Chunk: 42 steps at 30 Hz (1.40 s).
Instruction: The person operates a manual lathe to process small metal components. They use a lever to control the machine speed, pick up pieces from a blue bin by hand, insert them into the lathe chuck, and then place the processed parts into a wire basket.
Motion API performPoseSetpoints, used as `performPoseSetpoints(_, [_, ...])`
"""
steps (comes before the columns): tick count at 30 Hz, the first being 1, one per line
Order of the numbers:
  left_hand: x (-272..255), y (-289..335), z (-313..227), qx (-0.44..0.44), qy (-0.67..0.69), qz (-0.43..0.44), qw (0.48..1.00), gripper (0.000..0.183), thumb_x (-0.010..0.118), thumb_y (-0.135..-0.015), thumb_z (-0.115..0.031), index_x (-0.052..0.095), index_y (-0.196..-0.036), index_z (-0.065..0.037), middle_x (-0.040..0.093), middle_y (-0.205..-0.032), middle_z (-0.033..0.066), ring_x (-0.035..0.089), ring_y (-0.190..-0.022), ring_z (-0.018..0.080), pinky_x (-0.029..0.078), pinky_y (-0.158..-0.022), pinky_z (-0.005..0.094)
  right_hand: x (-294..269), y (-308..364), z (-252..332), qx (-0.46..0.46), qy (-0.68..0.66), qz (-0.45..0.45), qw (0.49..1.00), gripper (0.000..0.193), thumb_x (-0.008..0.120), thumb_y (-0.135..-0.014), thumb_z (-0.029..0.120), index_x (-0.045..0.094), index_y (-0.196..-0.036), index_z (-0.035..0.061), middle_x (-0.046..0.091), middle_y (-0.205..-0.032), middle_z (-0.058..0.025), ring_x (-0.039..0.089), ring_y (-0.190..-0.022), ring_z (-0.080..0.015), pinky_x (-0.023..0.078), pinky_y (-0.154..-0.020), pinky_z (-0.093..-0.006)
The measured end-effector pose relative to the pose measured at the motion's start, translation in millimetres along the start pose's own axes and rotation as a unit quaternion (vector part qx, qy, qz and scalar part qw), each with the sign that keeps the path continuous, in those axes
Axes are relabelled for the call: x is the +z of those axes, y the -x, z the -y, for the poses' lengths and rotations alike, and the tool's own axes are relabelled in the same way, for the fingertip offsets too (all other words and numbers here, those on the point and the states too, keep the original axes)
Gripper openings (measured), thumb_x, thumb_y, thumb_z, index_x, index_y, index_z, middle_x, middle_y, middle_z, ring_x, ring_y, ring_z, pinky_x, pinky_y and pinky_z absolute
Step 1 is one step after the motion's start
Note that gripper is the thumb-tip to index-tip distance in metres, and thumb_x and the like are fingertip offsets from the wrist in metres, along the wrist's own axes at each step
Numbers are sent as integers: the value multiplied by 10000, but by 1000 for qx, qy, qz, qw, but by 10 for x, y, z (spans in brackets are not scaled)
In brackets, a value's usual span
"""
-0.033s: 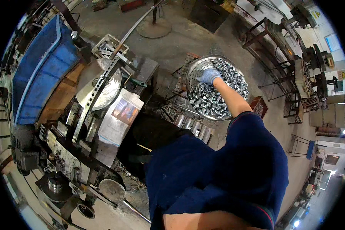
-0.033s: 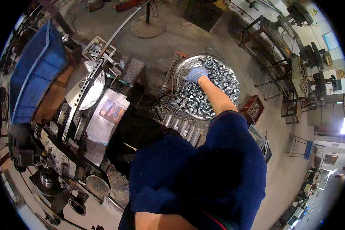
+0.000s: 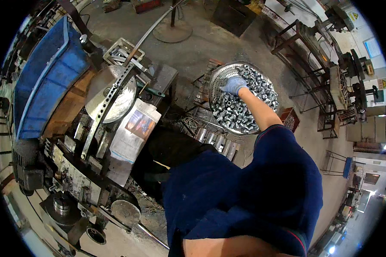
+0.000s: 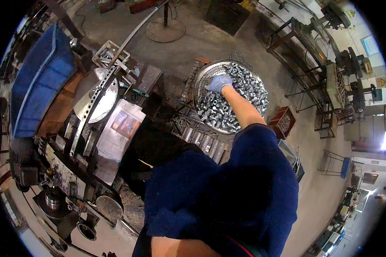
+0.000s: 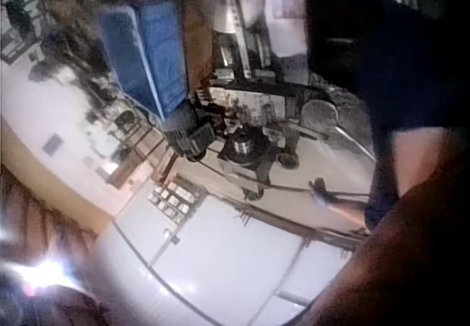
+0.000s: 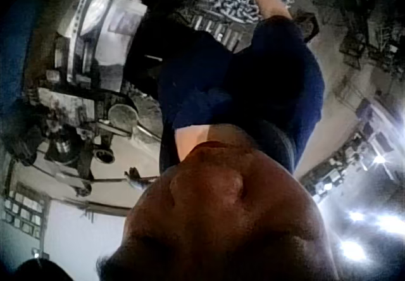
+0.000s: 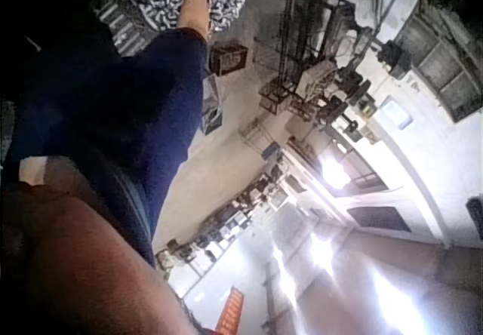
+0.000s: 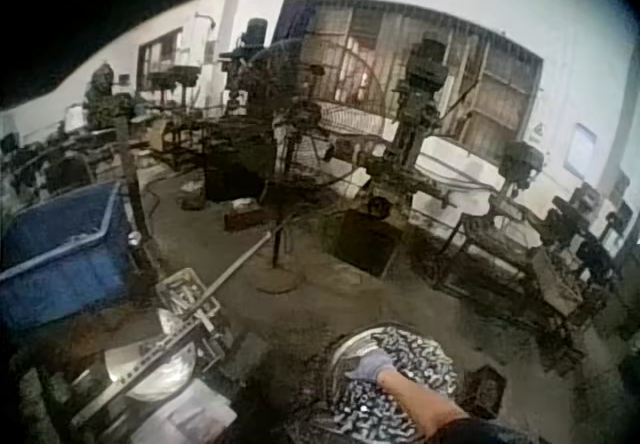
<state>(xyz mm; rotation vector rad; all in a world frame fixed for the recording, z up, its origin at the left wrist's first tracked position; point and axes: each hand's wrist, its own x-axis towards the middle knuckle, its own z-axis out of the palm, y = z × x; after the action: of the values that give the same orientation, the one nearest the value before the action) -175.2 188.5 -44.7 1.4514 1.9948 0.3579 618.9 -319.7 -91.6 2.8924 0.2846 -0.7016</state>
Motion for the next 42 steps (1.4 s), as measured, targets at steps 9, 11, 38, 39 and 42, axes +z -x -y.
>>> performPoseSetpoints(9, [-28,-40,198,-34,43,13,998,371,472,-932,-376,520,-914,-9,572,-804,104,507,-803,193,413,-726,308,-42,40,-8,36,-10,4,999,691,586,-699,610,632,-1096,46,600,-1153,-175,571,-1066,-327,443,-902,-418])
performPoseSetpoints(11, [-40,-47,213,-39,53,13,998,369,474,-930,-378,516,-907,-12,570,-801,104,505,-803,194,411,-725,308,-14,26,-21,28,-24,-10,999,693,584,-699,613,630,-1103,52,597,-1156,-178,572,-1064,-327,440,-906,-411])
performPoseSetpoints(38, [-831,1153,360,29,241,-40,969,311,648,-842,-283,574,-959,-4,588,-692,52,582,-600,138,492,-559,273,-2119,1743,3442,-593,-651,285,377,545,447,-882,430,654,-908,-73,604,-1065,-248,568,-981,-347,437,-919,-443])
performPoseSetpoints(39, [-831,1226,461,27,231,-32,972,330,644,-844,-266,573,-1010,11,595,-717,57,590,-615,143,495,-560,276,-2083,1805,3633,-616,-619,265,409,500,491,-875,388,646,-916,-85,596,-1077,-266,581,-991,-364,445,-920,-443])
performPoseSetpoints(42, [-769,1399,614,16,185,-38,982,375,611,-858,-225,557,-1102,54,594,-763,62,579,-649,136,482,-573,258,-2218,2711,4229,-707,-453,281,465,300,621,-838,238,672,-951,-35,602,-1140,-163,613,-973,-295,506,-809,-351])
